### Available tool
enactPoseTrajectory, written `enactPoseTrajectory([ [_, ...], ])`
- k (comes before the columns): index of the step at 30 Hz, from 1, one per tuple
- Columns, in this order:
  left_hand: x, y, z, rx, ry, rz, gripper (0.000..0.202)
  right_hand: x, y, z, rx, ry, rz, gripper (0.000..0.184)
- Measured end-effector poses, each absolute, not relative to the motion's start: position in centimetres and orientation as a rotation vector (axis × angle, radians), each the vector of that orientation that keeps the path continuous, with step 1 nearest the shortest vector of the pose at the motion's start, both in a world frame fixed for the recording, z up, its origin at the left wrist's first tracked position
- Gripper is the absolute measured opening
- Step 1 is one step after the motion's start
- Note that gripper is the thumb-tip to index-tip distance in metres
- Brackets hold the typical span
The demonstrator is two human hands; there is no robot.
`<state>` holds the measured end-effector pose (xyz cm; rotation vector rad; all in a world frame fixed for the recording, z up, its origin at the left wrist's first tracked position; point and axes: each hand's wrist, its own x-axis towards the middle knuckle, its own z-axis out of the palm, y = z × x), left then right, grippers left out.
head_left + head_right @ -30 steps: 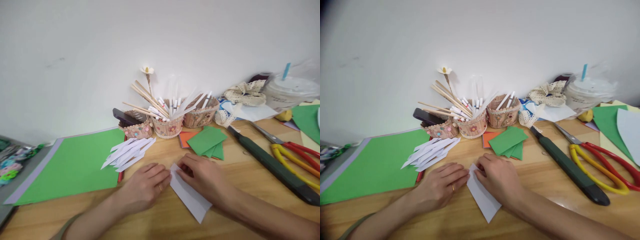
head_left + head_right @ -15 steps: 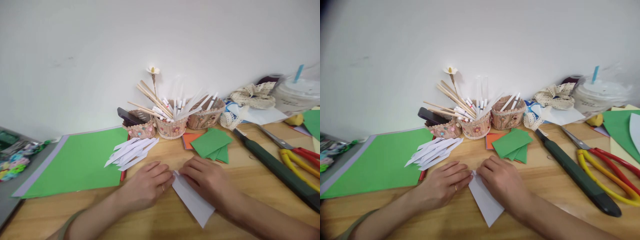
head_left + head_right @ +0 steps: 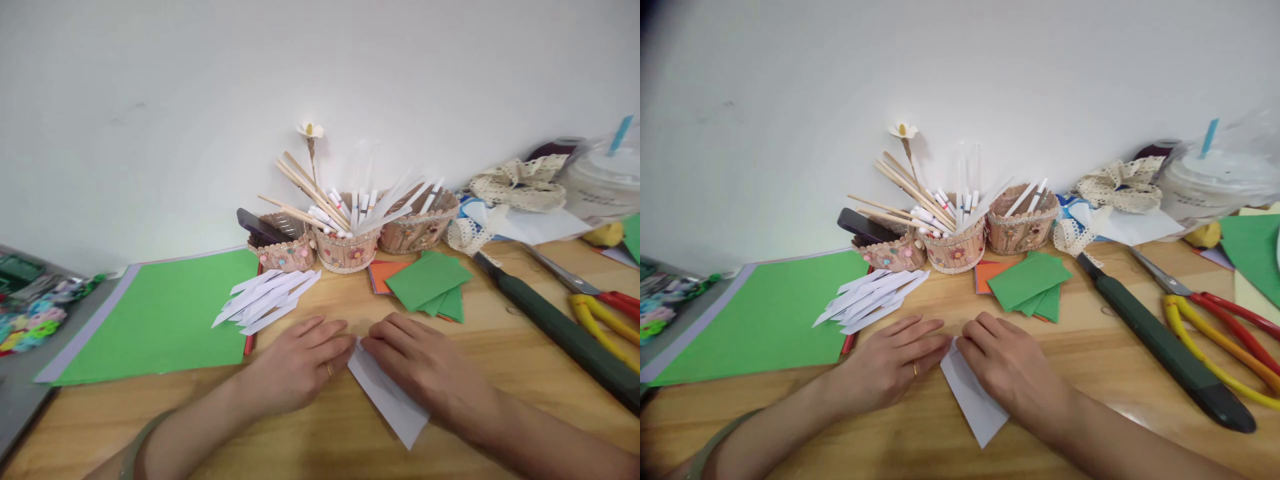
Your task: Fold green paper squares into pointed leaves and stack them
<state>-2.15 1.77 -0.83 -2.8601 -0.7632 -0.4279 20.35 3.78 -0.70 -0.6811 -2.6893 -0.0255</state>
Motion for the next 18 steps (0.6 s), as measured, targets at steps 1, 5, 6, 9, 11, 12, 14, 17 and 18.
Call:
enactPoseTrajectory([
  [1, -2.27, 1.78, -0.88, -2.862, -0.738, -0.402, 0.034, 20.35, 3.76, -0.73, -0.680, -2.689, -0.041, 0.022],
  [5, -2.61, 1.83, -1.00, -2.879, -0.721, -0.316, 0.035, 20.33, 3.66, -0.77, -0.676, -2.690, -0.079, 0.024],
  [6, -2.64, 1.83, -0.99, -2.882, -0.720, -0.304, 0.035, 20.33, 3.66, -0.75, -0.677, -2.692, -0.076, 0.024],
  [9, -2.67, 1.83, -0.92, -2.895, -0.723, -0.272, 0.034, 20.30, 3.73, -0.70, -0.676, -2.693, -0.064, 0.023],
  [11, -2.64, 1.81, -0.87, -2.902, -0.729, -0.254, 0.034, 20.27, 3.79, -0.68, -0.674, -2.698, -0.059, 0.022],
  [12, -2.62, 1.80, -0.86, -2.905, -0.732, -0.248, 0.033, 20.26, 3.81, -0.67, -0.674, -2.703, -0.057, 0.022],
  [14, -2.56, 1.75, -0.84, -2.906, -0.739, -0.255, 0.033, 20.27, 3.81, -0.63, -0.682, -2.713, -0.062, 0.022],
  [17, -2.49, 1.65, -0.86, -2.900, -0.755, -0.283, 0.033, 20.41, 3.69, -0.55, -0.692, -2.719, -0.090, 0.023],
  [18, -2.48, 1.61, -0.87, -2.899, -0.761, -0.292, 0.033, 20.51, 3.65, -0.52, -0.691, -2.721, -0.100, 0.023],
])
